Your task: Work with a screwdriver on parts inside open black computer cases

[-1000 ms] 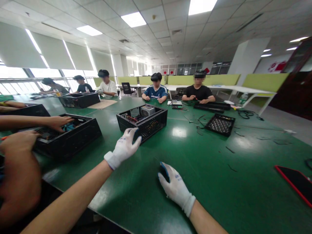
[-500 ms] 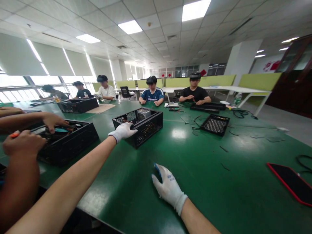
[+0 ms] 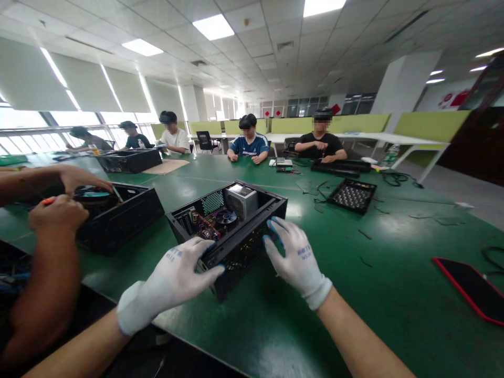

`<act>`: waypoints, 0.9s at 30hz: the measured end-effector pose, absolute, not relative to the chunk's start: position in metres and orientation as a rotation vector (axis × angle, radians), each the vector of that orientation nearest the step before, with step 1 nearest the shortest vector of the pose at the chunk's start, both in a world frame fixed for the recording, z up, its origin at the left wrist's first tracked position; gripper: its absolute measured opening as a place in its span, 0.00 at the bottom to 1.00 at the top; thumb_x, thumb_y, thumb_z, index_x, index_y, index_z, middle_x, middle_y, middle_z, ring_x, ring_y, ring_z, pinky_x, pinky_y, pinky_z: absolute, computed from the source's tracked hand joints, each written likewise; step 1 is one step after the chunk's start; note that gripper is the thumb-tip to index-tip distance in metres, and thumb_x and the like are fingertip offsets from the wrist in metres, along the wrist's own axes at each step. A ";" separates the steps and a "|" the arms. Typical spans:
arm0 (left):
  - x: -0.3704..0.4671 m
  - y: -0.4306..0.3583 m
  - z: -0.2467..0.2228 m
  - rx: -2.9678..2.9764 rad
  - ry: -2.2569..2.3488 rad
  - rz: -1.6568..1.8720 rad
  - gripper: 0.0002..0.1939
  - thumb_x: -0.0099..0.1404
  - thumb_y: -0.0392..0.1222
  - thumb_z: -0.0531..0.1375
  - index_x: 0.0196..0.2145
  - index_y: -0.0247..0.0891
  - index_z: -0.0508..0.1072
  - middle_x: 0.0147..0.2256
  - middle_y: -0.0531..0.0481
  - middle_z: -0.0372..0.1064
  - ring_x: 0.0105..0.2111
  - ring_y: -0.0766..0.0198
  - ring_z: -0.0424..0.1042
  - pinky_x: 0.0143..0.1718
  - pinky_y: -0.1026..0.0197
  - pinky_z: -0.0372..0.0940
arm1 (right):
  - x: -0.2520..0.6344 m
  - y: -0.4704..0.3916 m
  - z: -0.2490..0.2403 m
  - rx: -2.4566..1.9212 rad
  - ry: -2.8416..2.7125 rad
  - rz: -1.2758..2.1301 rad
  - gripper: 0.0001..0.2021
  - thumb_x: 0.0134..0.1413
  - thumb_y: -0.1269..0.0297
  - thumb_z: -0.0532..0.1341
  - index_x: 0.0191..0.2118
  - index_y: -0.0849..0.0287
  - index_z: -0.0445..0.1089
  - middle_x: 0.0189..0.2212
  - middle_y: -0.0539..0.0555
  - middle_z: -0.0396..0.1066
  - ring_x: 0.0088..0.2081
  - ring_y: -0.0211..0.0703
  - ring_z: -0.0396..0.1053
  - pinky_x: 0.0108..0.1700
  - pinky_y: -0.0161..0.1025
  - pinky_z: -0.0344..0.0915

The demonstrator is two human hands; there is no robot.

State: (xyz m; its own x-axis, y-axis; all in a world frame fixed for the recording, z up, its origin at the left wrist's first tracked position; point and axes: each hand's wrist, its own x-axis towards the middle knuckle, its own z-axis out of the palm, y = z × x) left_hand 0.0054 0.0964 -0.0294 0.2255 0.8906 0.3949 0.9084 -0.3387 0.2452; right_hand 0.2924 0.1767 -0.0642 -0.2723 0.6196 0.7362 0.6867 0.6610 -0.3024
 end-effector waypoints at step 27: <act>-0.108 -0.002 -0.028 -2.740 -1.538 -0.671 0.37 0.61 0.54 0.70 0.65 0.55 0.67 0.58 0.47 0.74 0.53 0.49 0.78 0.52 0.52 0.76 | 0.284 0.086 -0.010 -0.944 -2.626 -0.295 0.17 0.68 0.52 0.56 0.28 0.52 0.67 0.23 0.52 0.70 0.26 0.46 0.66 0.33 0.46 0.56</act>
State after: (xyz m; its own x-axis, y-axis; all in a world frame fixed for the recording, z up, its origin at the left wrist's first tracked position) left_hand -0.1082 -0.0016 -0.0279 0.4550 0.8304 0.3214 0.8005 -0.5396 0.2609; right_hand 0.2844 0.0857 -0.0098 -0.7241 0.5777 0.3767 0.6469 0.7583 0.0806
